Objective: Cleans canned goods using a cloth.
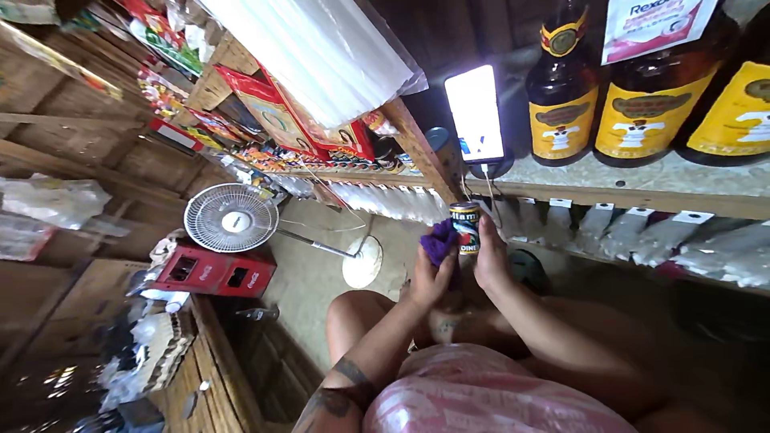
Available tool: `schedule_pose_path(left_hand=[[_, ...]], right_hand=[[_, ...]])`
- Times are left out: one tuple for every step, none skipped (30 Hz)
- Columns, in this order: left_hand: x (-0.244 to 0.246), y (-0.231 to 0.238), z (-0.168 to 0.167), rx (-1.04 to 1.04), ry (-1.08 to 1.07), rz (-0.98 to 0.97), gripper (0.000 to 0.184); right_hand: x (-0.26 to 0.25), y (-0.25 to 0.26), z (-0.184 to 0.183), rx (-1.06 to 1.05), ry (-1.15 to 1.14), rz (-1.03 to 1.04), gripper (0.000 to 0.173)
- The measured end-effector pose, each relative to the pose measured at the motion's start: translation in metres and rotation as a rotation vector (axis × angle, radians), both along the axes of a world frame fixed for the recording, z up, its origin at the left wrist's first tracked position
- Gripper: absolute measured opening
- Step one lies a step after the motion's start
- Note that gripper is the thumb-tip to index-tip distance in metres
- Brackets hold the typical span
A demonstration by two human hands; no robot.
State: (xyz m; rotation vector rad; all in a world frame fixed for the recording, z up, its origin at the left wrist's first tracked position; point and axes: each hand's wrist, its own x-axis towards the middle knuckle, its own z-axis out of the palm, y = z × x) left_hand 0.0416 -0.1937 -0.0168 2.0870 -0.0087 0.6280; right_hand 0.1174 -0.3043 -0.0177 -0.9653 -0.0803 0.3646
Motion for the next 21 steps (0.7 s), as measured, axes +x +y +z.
schedule_pose_path(left_hand=[[-0.003, -0.001, -0.006, 0.017, 0.014, -0.014, 0.056], [-0.005, -0.002, -0.009, 0.034, 0.026, -0.02, 0.057], [-0.005, -0.001, -0.01, 0.045, 0.037, -0.024, 0.058], [-0.004, 0.001, -0.007, 0.05, 0.039, -0.019, 0.058], [-0.002, 0.002, -0.002, 0.045, 0.028, -0.001, 0.057], [0.001, 0.005, 0.002, 0.025, 0.014, 0.015, 0.056], [0.005, 0.007, 0.008, -0.007, -0.009, 0.032, 0.054], [0.01, 0.008, 0.013, -0.039, -0.036, 0.051, 0.052], [0.013, 0.01, 0.019, -0.069, -0.062, 0.063, 0.05], [0.016, 0.012, 0.022, -0.086, -0.086, 0.072, 0.048], [0.018, 0.014, 0.024, -0.095, -0.099, 0.073, 0.047], [0.018, 0.014, 0.023, -0.096, -0.102, 0.071, 0.047], [0.017, 0.013, 0.021, -0.092, -0.094, 0.069, 0.048], [0.014, 0.011, 0.016, -0.092, -0.071, 0.067, 0.049], [0.011, 0.008, 0.01, -0.092, -0.039, 0.066, 0.049], [0.006, 0.004, 0.004, -0.088, -0.003, 0.054, 0.051], [0.001, 0.001, -0.003, -0.085, 0.026, 0.038, 0.054], [-0.003, -0.002, -0.009, -0.083, 0.061, 0.017, 0.055], [-0.006, -0.004, -0.013, -0.081, 0.093, 0.003, 0.057], [-0.008, -0.004, -0.015, -0.083, 0.114, -0.004, 0.058], [-0.008, -0.004, -0.015, -0.085, 0.117, -0.01, 0.058]], right_hand=[[0.003, 0.0, -0.001, -0.008, 0.005, -0.034, 0.059], [0.005, -0.001, -0.001, -0.017, 0.007, -0.056, 0.057], [0.005, -0.001, 0.0, -0.018, 0.013, -0.058, 0.055], [0.004, -0.001, 0.001, -0.017, 0.023, -0.049, 0.055], [0.002, 0.0, 0.001, -0.01, 0.031, -0.028, 0.056], [-0.001, 0.0, 0.002, -0.002, 0.029, 0.005, 0.056], [-0.004, 0.001, 0.002, 0.006, 0.017, 0.049, 0.057], [-0.007, 0.002, 0.003, 0.018, 0.005, 0.101, 0.059], [-0.01, 0.003, 0.005, 0.033, 0.004, 0.135, 0.062], [-0.012, 0.004, 0.006, 0.05, -0.001, 0.162, 0.066], [-0.014, 0.004, 0.005, 0.065, -0.013, 0.171, 0.07], [-0.013, 0.005, 0.003, 0.077, -0.028, 0.166, 0.071], [-0.013, 0.004, 0.002, 0.079, -0.038, 0.153, 0.069], [-0.011, 0.003, 0.002, 0.066, -0.039, 0.134, 0.067], [-0.009, 0.002, 0.001, 0.051, -0.034, 0.11, 0.066], [-0.006, 0.002, 0.0, 0.043, -0.025, 0.073, 0.065], [-0.003, 0.001, -0.001, 0.048, -0.024, 0.028, 0.063], [0.0, 0.001, -0.002, 0.065, -0.025, -0.016, 0.061], [0.003, 0.0, -0.002, 0.076, -0.02, -0.05, 0.058], [0.004, 0.0, -0.002, 0.074, -0.013, -0.07, 0.054], [0.004, -0.001, -0.002, 0.063, -0.009, -0.073, 0.049]])
